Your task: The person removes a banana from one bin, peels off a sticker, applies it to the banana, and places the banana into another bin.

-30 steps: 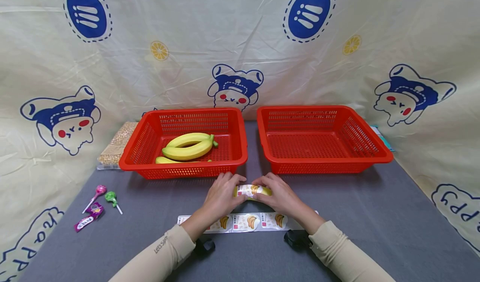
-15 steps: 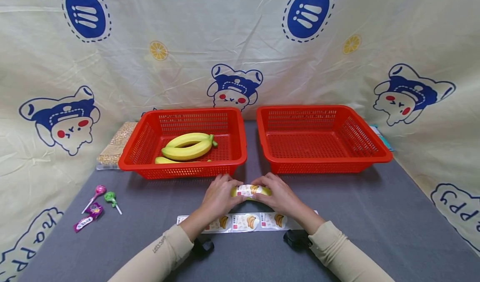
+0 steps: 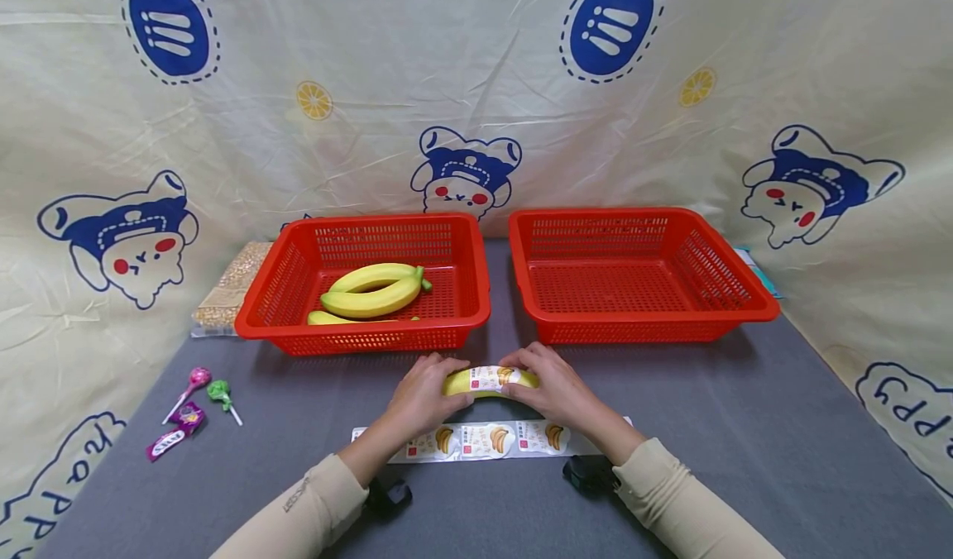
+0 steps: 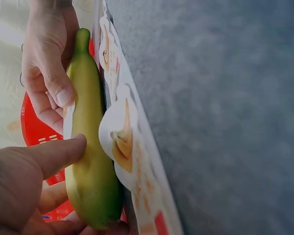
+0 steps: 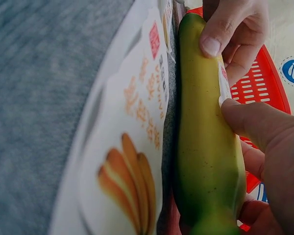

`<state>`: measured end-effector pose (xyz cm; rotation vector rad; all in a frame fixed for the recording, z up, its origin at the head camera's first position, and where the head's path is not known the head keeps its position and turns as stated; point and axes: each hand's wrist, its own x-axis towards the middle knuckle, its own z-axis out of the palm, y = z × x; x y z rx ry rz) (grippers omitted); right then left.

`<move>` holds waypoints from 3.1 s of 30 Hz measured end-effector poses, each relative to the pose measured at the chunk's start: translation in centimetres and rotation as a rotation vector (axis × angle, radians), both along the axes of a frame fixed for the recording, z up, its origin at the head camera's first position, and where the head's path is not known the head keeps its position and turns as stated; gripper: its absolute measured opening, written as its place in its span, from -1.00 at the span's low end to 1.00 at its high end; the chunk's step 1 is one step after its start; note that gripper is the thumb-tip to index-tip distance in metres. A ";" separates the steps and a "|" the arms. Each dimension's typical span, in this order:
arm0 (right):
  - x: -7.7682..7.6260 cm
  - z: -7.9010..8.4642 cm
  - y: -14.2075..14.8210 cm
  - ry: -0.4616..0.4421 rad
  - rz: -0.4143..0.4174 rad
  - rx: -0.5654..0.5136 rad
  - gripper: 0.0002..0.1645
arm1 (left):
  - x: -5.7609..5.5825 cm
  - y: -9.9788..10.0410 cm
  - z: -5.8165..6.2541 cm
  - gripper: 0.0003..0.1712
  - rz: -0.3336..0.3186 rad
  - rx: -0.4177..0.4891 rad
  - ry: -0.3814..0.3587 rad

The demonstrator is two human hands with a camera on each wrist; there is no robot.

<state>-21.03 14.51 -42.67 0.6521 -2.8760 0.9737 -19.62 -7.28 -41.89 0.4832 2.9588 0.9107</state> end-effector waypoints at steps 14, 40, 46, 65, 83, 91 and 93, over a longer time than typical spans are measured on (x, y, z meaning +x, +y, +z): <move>0.0 -0.3 -0.2 -0.037 -0.004 -0.053 -0.65 | 0.7 -1.7 -0.1 -0.63 0.048 0.178 -0.062; 1.0 0.2 2.8 -0.130 -0.060 -0.184 -0.58 | 0.8 -1.8 -0.1 -0.68 0.036 0.184 -0.083; 1.4 0.4 6.0 -0.113 -0.153 -0.222 -0.56 | 0.8 -1.8 -0.1 -0.69 0.032 0.183 -0.079; -0.2 1.2 12.7 -0.277 -0.460 -0.685 -0.43 | 0.9 -1.9 -0.4 -0.69 0.040 0.189 -0.075; -0.9 2.3 12.9 -0.327 -0.423 -1.173 -0.70 | 0.9 -1.8 -0.4 -0.69 0.046 0.179 -0.078; -0.9 2.2 13.1 -0.306 -0.411 -1.201 -0.70 | 1.0 -1.6 0.1 -0.69 0.035 0.158 -0.042; -0.8 2.3 13.2 -0.301 -0.408 -1.203 -0.71 | 1.1 -1.5 0.5 -0.69 0.026 0.152 -0.037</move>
